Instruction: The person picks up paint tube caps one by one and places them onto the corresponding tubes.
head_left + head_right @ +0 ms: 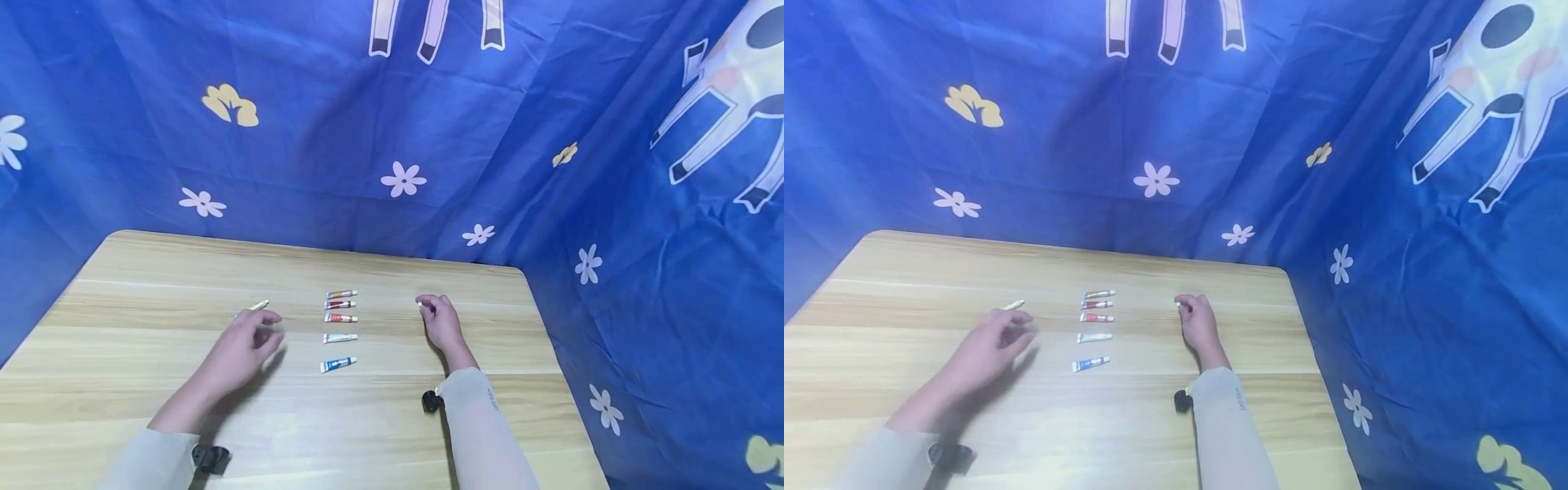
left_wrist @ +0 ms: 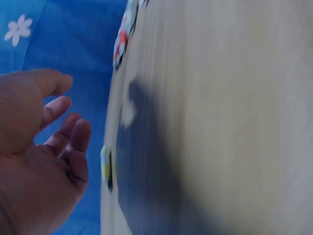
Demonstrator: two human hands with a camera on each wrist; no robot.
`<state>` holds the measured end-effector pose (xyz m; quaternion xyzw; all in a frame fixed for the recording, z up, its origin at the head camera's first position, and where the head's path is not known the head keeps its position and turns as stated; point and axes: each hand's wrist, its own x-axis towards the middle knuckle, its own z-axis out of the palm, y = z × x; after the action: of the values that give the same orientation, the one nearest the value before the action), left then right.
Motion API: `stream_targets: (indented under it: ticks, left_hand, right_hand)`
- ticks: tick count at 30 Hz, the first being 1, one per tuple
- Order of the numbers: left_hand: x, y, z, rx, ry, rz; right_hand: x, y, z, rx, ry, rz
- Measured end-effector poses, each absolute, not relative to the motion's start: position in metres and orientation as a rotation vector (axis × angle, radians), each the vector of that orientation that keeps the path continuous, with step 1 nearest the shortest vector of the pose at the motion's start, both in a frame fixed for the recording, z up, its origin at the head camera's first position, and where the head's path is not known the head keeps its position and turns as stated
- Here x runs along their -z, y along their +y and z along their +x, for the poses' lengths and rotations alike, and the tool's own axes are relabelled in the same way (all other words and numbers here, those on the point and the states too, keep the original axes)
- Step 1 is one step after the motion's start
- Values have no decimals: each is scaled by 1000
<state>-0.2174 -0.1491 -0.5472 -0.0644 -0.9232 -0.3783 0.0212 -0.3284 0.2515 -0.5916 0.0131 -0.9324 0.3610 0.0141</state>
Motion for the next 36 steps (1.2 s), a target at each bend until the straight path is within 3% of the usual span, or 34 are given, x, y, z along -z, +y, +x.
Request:
stream_targets:
  ticks: [17,36]
  left_hand:
    - [557,-193,-250,1049,-2849,109]
    - [568,-194,-255,808,-2872,44]
  right_hand:
    - [592,251,-330,-1175,-2869,-11]
    - [594,262,-327,-1492,-2688,-135]
